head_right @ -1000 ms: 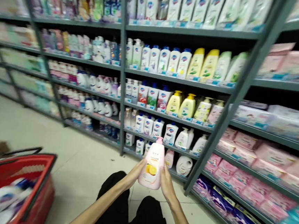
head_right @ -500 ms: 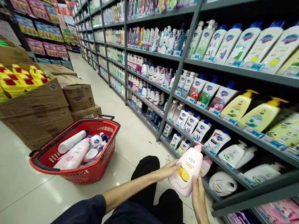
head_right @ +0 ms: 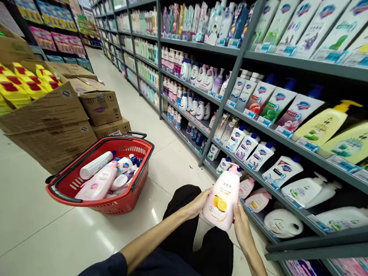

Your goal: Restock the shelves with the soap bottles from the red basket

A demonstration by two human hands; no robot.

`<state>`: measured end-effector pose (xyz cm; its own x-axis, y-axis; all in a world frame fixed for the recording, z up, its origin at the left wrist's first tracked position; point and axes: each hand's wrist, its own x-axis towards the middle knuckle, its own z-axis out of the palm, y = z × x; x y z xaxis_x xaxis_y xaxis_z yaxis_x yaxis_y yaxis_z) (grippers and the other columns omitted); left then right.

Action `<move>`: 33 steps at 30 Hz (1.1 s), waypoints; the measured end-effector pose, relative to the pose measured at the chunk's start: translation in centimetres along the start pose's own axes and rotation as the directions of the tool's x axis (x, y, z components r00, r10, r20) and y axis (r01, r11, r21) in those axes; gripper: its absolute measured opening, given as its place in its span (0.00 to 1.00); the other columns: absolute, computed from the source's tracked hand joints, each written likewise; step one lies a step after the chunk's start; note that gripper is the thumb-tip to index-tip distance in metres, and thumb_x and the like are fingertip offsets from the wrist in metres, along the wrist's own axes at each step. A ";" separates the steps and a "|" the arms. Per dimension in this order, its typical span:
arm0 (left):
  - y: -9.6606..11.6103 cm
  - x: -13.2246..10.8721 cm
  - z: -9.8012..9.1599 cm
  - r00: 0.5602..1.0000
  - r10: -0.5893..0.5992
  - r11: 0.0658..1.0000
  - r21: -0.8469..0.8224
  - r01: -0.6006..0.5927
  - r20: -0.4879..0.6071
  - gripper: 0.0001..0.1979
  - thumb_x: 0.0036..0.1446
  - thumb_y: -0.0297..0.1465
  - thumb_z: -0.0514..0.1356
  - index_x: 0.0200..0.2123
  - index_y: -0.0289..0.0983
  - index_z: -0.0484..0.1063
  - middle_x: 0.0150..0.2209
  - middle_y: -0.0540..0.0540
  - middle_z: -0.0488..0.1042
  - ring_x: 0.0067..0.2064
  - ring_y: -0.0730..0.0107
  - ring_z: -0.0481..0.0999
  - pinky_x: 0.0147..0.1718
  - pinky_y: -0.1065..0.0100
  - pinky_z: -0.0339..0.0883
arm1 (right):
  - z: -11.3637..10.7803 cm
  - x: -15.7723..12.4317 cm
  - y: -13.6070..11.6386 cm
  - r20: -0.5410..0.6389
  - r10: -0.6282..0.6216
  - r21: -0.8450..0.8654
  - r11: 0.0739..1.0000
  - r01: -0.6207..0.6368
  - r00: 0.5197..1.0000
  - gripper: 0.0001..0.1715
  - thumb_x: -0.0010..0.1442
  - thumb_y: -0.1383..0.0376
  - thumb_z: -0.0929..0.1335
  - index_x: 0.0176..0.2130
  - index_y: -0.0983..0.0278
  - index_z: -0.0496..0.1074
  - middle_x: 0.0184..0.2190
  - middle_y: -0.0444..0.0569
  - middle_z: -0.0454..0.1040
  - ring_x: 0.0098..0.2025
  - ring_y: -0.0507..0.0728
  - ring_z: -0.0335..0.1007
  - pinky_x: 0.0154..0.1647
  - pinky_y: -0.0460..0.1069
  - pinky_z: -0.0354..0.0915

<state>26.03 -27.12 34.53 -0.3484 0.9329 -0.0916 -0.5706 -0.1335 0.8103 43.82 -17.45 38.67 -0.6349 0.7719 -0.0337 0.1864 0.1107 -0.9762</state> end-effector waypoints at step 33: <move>-5.8 6.6 -11.3 0.998 0.023 0.997 -0.069 -0.027 -0.052 0.52 0.56 0.70 0.67 0.64 0.31 0.75 0.62 0.25 0.80 0.64 0.36 0.81 0.69 0.40 0.70 | 7.2 6.7 7.8 -0.028 0.307 0.076 0.949 -0.305 0.951 0.58 0.58 0.33 0.79 0.75 0.54 0.67 0.73 0.54 0.73 0.71 0.72 0.74 0.65 0.62 0.79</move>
<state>18.63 -23.98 22.65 -0.3997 0.9108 -0.1030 -0.6113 -0.1811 0.7704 35.65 -15.93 29.30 -0.5260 0.7855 -0.3261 0.3135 -0.1774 -0.9329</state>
